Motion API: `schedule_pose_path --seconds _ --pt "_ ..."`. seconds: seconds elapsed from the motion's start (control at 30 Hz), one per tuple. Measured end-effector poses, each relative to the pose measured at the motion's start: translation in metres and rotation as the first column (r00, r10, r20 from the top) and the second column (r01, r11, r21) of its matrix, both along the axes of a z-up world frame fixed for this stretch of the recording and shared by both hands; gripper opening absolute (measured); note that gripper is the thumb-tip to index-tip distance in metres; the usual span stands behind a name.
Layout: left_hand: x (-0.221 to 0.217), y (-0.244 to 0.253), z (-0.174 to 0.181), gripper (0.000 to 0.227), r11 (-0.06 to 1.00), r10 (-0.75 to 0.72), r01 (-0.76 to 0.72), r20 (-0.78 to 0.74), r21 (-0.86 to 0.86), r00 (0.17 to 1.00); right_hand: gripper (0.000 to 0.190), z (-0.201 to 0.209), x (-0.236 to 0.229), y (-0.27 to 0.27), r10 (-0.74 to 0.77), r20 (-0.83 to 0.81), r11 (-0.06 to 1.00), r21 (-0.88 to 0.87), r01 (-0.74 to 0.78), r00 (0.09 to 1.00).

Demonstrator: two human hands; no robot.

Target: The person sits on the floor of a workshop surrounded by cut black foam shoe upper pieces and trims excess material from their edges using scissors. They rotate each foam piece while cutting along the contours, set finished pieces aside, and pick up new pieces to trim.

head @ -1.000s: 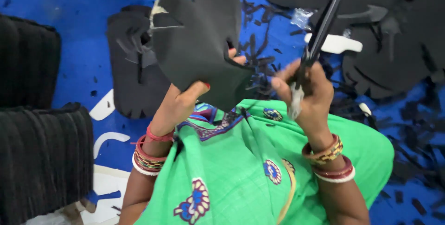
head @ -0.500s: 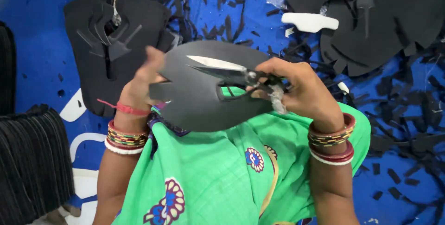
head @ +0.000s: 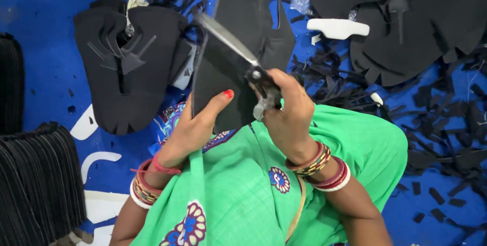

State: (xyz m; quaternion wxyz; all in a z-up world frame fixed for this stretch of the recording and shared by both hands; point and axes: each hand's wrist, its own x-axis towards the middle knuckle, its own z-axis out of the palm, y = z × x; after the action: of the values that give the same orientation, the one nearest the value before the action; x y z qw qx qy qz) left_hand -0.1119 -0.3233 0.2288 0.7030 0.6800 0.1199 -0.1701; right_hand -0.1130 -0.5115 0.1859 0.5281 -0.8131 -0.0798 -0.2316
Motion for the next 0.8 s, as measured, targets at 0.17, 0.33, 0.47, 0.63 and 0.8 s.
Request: schedule_pose_path --seconds 0.17,0.33,0.47,0.63,0.8 --pt "-0.012 0.016 -0.029 0.034 0.759 -0.438 0.019 0.488 0.651 0.756 0.055 0.015 -0.002 -0.006 0.088 0.109 0.995 -0.05 -0.083 0.99" --pt "0.001 0.016 -0.002 0.037 0.704 -0.49 -0.002 0.488 0.71 0.722 0.048 0.012 -0.001 -0.015 0.127 0.125 0.992 -0.036 -0.124 0.984" --pt "0.02 0.022 0.041 0.032 0.898 0.264 -0.267 -0.057 -0.351 0.963 0.05 0.011 0.012 -0.033 0.23 0.021 0.973 0.01 -0.23 0.973" --pt "0.022 0.043 0.057 0.04 0.878 0.212 -0.134 0.124 -0.459 0.969 0.052 0.002 0.024 -0.034 0.232 0.078 0.942 -0.266 -0.204 0.97" --pt "0.015 0.044 0.063 0.036 0.913 0.239 -0.179 0.126 -0.368 0.963 0.047 -0.008 0.024 -0.03 0.246 0.032 0.905 -0.364 -0.218 0.969"
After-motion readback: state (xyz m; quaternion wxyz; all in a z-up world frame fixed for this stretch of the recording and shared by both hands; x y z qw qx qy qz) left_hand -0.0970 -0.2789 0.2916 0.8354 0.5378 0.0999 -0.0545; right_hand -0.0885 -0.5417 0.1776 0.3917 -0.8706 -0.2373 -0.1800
